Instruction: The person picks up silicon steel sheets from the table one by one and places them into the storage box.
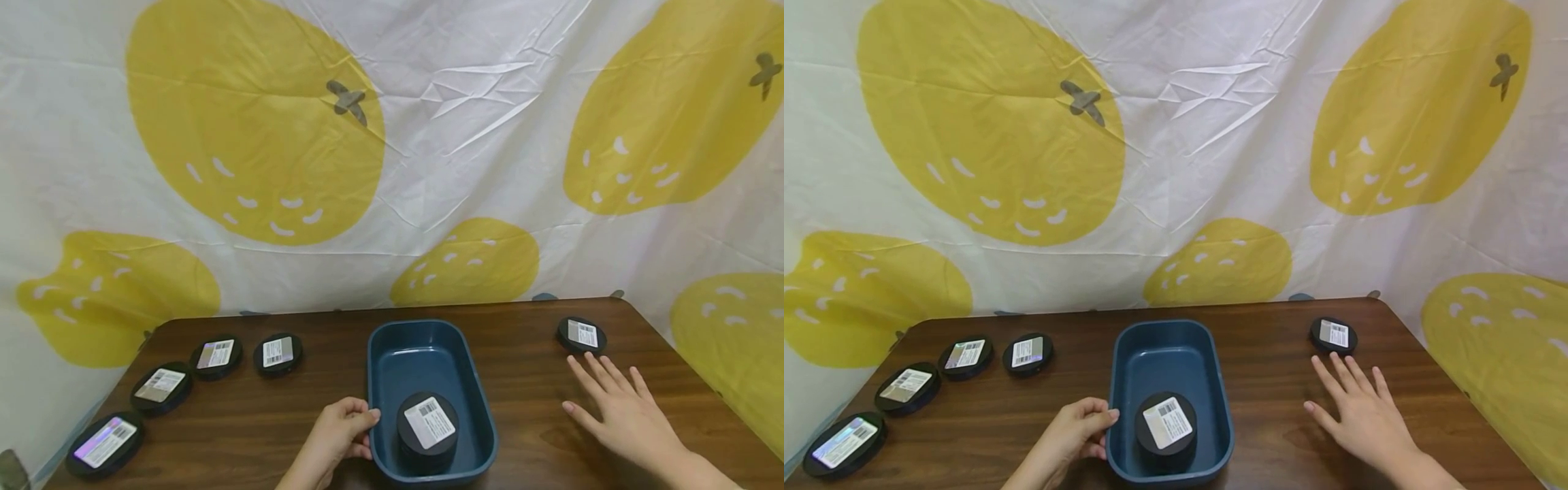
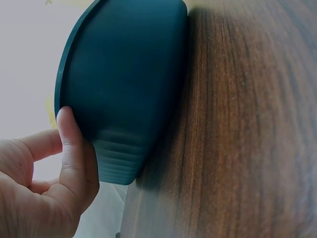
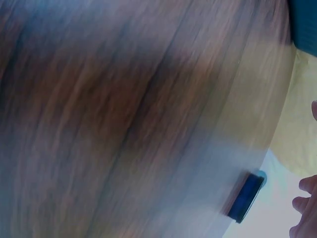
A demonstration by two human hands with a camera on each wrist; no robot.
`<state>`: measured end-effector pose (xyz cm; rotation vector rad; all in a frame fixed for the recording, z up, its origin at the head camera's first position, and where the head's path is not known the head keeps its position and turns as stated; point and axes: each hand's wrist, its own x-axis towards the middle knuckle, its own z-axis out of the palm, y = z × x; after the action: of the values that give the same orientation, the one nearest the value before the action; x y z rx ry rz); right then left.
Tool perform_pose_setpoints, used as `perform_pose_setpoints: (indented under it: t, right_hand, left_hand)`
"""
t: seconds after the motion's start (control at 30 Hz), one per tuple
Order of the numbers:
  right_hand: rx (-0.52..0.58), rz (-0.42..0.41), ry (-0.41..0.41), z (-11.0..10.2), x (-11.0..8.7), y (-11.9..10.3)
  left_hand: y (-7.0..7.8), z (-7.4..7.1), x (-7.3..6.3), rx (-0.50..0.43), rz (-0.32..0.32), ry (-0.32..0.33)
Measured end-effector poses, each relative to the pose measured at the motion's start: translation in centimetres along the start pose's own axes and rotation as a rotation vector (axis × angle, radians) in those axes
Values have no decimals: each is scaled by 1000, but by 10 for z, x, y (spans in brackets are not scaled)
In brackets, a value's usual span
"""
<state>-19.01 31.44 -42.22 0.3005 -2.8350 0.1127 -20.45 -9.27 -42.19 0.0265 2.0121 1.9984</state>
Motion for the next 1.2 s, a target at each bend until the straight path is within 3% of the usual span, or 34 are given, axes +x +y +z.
perform_pose_setpoints:
  t: [0.13,0.53,1.2]
  right_hand:
    - [-10,2,33,2,-1,7]
    - [-14,40,30,2,3,26]
    - [17,108,-41,5,10,50]
  left_hand:
    - [-1,0,0,4,-3,4]
    - [-2,-1,1,14,7,13]
    - [-2,1,1,15,9,12]
